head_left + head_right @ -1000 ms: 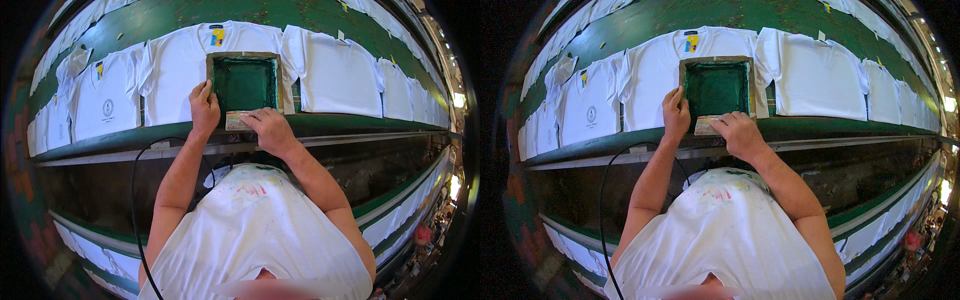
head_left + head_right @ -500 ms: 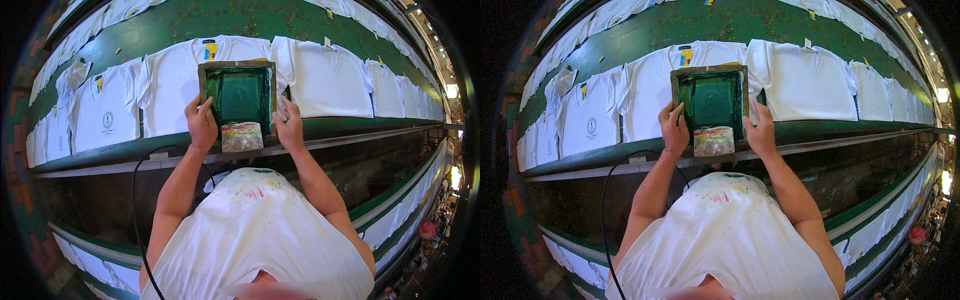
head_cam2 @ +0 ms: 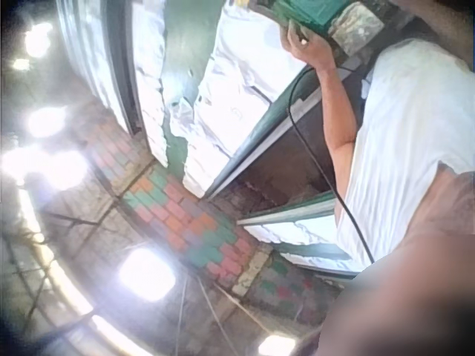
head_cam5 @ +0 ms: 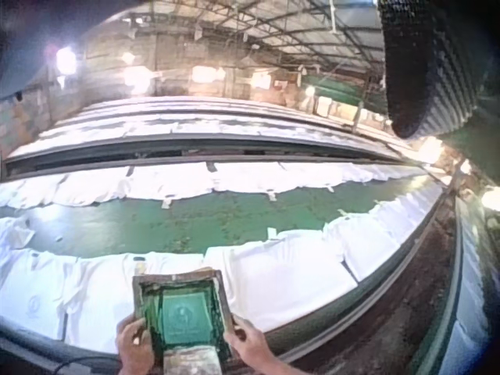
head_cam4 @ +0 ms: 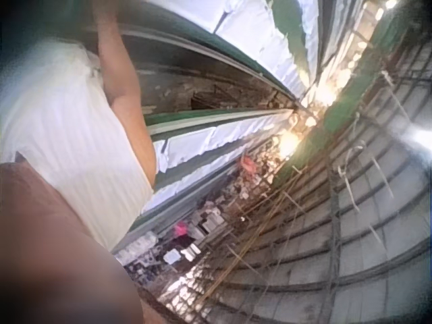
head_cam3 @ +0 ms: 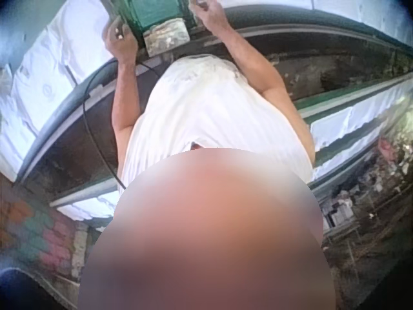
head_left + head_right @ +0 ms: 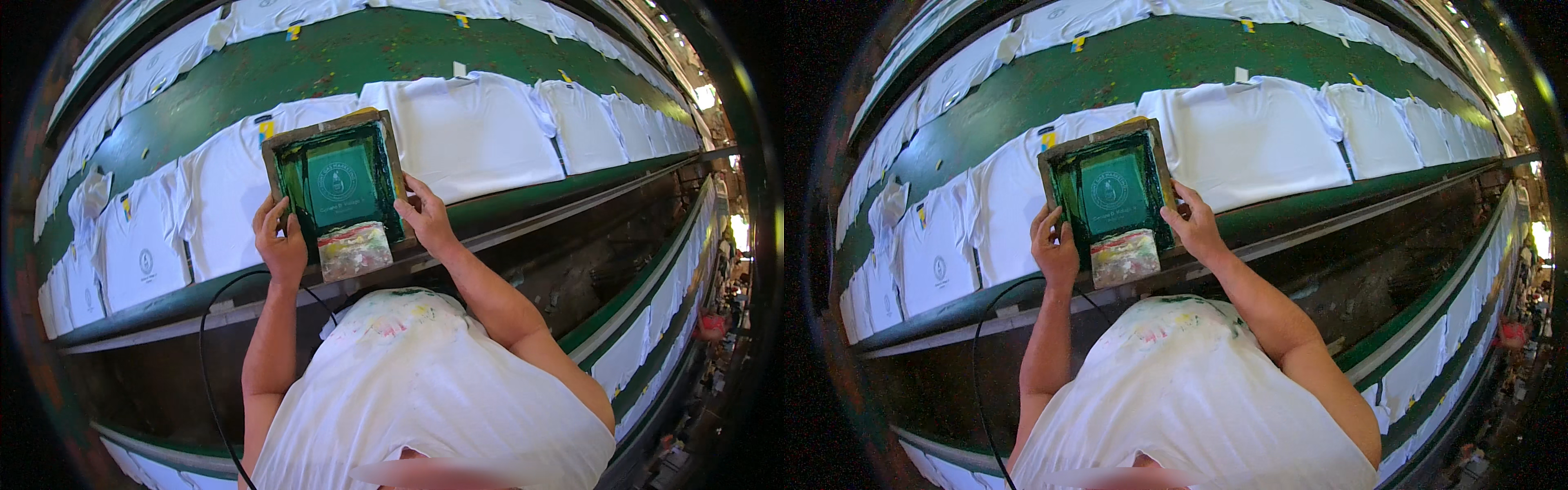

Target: The person performs screen printing on a line of white t-shirts laid out on a green workbench. They place a screen frame over each shirt and use a squeegee to pull green ink across the screen, then lift the frame and move to the next shirt.

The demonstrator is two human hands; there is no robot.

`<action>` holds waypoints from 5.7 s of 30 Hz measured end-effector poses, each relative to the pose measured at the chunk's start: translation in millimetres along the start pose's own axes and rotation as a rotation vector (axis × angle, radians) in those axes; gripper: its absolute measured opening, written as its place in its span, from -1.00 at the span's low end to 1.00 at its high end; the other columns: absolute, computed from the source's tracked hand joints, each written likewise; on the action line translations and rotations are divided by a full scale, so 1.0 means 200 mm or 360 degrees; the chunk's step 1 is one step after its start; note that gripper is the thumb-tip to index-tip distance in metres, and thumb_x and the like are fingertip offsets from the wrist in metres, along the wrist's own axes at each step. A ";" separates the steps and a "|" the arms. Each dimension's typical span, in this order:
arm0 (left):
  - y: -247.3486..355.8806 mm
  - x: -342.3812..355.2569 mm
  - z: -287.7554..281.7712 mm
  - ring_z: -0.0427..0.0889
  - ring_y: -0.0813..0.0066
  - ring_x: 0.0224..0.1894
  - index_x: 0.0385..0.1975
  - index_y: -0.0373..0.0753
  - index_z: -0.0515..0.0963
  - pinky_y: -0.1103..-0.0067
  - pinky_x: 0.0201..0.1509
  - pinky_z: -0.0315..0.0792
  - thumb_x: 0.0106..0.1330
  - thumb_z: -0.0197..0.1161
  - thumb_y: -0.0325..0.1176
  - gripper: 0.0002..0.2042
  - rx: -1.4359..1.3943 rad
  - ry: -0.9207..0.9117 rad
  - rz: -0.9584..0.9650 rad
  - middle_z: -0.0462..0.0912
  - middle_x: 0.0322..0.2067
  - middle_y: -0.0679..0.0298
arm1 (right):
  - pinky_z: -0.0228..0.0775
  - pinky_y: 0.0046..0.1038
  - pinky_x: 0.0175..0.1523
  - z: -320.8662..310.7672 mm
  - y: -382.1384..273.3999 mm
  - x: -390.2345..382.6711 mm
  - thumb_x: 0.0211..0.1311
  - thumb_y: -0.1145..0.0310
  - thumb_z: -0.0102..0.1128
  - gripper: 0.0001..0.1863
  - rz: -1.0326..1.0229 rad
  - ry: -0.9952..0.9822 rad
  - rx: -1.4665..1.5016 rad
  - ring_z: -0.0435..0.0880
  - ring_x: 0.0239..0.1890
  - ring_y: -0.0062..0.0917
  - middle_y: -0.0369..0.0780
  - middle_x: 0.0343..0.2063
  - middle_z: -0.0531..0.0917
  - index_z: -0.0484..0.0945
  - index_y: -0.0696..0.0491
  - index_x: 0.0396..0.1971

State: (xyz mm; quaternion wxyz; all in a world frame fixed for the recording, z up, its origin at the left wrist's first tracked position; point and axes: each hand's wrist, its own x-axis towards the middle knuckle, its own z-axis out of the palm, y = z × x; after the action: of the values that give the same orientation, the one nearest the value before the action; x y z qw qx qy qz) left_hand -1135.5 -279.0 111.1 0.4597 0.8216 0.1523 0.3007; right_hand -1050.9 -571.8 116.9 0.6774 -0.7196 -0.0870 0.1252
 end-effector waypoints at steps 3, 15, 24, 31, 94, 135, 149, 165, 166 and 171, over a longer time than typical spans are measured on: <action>0.18 0.01 0.26 0.73 0.24 0.26 0.20 -0.24 0.78 0.49 0.07 0.68 0.41 0.39 -0.67 -0.62 -0.0037 -0.0028 -0.0062 0.69 0.34 0.03 | 0.53 -0.49 0.11 -0.25 0.00 0.02 0.61 0.37 0.35 -0.28 0.0002 0.0115 0.0175 0.64 -0.01 -0.65 -0.20 0.15 0.73 0.35 0.14 0.66; 0.80 -0.37 1.70 0.63 -0.06 0.40 0.12 -0.25 0.79 0.23 0.50 0.52 0.16 0.45 -0.71 -0.53 -0.0222 -0.0312 0.0195 0.62 0.41 -0.12 | 0.34 -0.35 0.55 -1.81 0.25 0.00 0.65 0.38 0.21 -0.36 -0.0027 0.0527 0.0337 0.59 0.43 -0.39 -0.03 0.45 0.60 0.38 0.37 0.57; 0.93 -0.49 2.11 0.60 -0.07 0.42 -0.02 -0.26 0.85 0.22 0.52 0.46 0.17 0.44 -0.69 -0.63 -0.0284 -0.0258 0.0031 0.63 0.45 -0.16 | 0.42 -0.37 0.44 -2.26 0.37 0.08 0.62 0.43 0.29 -0.39 0.0010 0.0516 0.0154 0.62 0.32 -0.43 -0.10 0.32 0.66 0.44 0.29 0.56; 0.86 -0.45 2.12 0.62 -0.01 0.40 -0.05 -0.26 0.86 0.26 0.47 0.50 0.21 0.41 -0.70 -0.67 -0.0254 -0.0154 -0.0056 0.63 0.45 -0.15 | 0.43 -0.36 0.45 -2.23 0.40 0.23 0.57 0.40 0.36 -0.36 -0.0086 0.0345 -0.0021 0.63 0.29 -0.43 -0.13 0.28 0.63 0.45 0.29 0.54; 0.99 -0.13 1.95 0.78 0.04 0.11 0.07 -0.34 0.73 0.15 0.16 0.69 0.27 0.31 -0.54 -0.65 0.1079 -0.1147 0.0483 0.60 0.49 0.11 | 0.60 -0.08 0.21 -2.15 -0.13 0.45 0.27 0.61 0.29 -0.66 -0.0689 -0.0861 -0.1394 0.73 0.06 0.03 0.01 -0.11 0.79 0.76 0.15 0.04; 1.20 -0.21 2.07 0.79 0.00 0.19 0.09 -0.31 0.81 0.17 0.28 0.68 0.22 0.24 -0.65 -0.57 0.1139 -0.0809 -0.0037 0.68 0.43 0.21 | 0.64 -0.05 0.18 -2.16 -0.06 1.09 0.27 0.59 0.29 -0.61 -0.1024 -0.0782 -0.1371 0.76 0.02 0.01 -0.07 -0.09 0.79 0.79 0.03 0.08; 1.12 -0.21 2.07 0.80 0.01 0.14 0.07 -0.33 0.80 0.17 0.25 0.69 0.27 0.25 -0.61 -0.62 0.1102 -0.0796 0.0060 0.70 0.40 0.23 | 0.65 -0.09 0.17 -2.20 -0.05 0.56 0.17 0.59 0.30 -0.52 -0.1029 -0.1143 -0.1309 0.78 0.01 -0.10 -0.08 -0.12 0.79 0.77 -0.01 0.12; 1.04 -0.29 2.09 0.67 0.08 0.29 -0.03 -0.34 0.80 0.09 0.34 0.53 0.25 0.32 -0.55 -0.70 0.1042 -0.0469 0.0390 0.71 0.36 0.18 | 0.67 -0.08 0.14 -2.13 -0.05 0.89 0.25 0.60 0.31 -0.54 -0.1016 -0.0757 -0.1497 0.79 0.02 -0.06 -0.09 -0.11 0.82 0.81 -0.04 0.13; 1.03 -0.31 2.11 0.64 0.05 0.32 0.00 -0.34 0.80 0.08 0.35 0.52 0.27 0.33 -0.54 -0.69 0.1043 -0.0432 0.0369 0.70 0.36 0.14 | 0.67 -0.08 0.13 -2.13 -0.05 0.84 0.25 0.60 0.30 -0.54 -0.1041 -0.0757 -0.1494 0.79 0.01 -0.07 -0.09 -0.12 0.82 0.81 -0.05 0.13; 0.99 -0.37 2.17 0.60 -0.10 0.33 0.11 -0.36 0.79 0.05 0.36 0.51 0.34 0.33 -0.53 -0.65 0.0991 -0.0302 0.0247 0.67 0.34 -0.04 | 0.67 -0.11 0.09 -2.12 -0.04 0.57 0.21 0.60 0.28 -0.54 -0.1072 -0.0766 -0.1473 0.78 -0.07 -0.12 -0.13 -0.15 0.82 0.82 -0.01 0.11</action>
State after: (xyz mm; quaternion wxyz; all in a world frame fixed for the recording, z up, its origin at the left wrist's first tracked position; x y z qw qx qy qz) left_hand -922.0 -710.5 80.0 0.1743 0.9561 0.1303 0.1960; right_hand -814.7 -941.8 139.7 0.2587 -0.8234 -0.5049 0.0127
